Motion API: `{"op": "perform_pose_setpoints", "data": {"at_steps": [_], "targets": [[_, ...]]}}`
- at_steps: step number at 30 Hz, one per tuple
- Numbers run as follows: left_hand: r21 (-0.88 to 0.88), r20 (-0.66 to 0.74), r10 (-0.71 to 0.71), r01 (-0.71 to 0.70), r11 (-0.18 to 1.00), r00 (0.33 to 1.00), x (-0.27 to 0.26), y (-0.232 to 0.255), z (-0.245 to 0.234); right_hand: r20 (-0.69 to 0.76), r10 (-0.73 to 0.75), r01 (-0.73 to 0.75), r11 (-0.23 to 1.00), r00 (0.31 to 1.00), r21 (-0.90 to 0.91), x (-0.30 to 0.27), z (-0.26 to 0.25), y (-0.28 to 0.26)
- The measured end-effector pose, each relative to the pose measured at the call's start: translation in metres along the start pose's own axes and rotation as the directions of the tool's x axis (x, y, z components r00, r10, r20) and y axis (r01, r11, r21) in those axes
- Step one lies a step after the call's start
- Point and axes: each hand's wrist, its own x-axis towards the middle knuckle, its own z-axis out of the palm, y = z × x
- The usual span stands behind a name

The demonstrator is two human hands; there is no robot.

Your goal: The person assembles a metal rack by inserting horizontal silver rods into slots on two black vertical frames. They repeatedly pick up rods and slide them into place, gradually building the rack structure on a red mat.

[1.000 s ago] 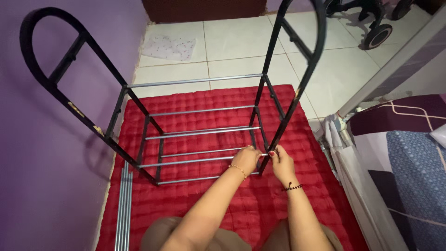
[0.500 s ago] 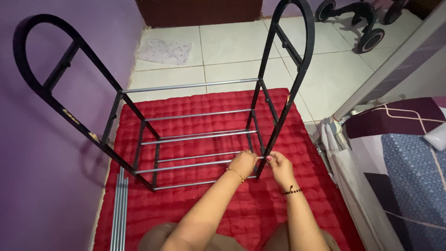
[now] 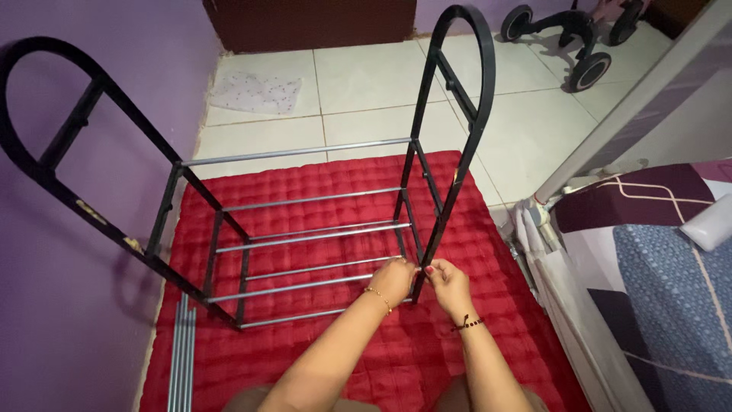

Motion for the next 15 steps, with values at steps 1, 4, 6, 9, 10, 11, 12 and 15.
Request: {"op": "perform_pose_setpoints", "data": {"at_steps": [1,4,6,9,10,11,12,15], "targets": [[0.006,-0.003,0.003,-0.003,1.000,1.000,0.000,-0.001,0.001,0.010,-0.004,0.004,1.000,1.000,-0.002,0.001,0.001,0.002],[0.032,-0.009,0.038,-0.038,0.999,0.999,0.002,-0.004,0.007,0.010,-0.022,0.021,0.999,1.000,0.024,0.003,0.002,0.010],[0.041,-0.021,0.076,-0.076,0.996,0.997,0.002,-0.009,0.013,0.025,-0.024,0.021,0.994,0.999,0.109,0.003,0.003,0.016],[0.049,-0.028,0.118,-0.116,0.992,0.993,0.005,-0.015,0.019,-0.001,-0.027,0.027,0.997,1.000,0.077,0.007,-0.003,0.023],[0.059,-0.007,0.113,-0.113,0.992,0.994,0.006,-0.016,0.020,-0.014,-0.024,0.025,0.999,1.000,0.045,0.005,-0.001,0.025],[0.069,0.015,0.108,-0.109,0.992,0.994,0.006,-0.014,0.019,-0.019,0.000,0.001,0.999,1.000,0.053,0.004,-0.003,0.025],[0.078,0.013,0.086,-0.087,0.993,0.996,0.009,-0.012,0.014,-0.024,0.018,-0.017,0.998,1.000,0.067,0.007,-0.003,0.021],[0.121,0.043,0.011,-0.017,0.993,0.999,0.000,0.006,-0.002,-0.005,-0.051,0.052,0.995,0.999,0.088,0.000,0.000,0.001]]}}
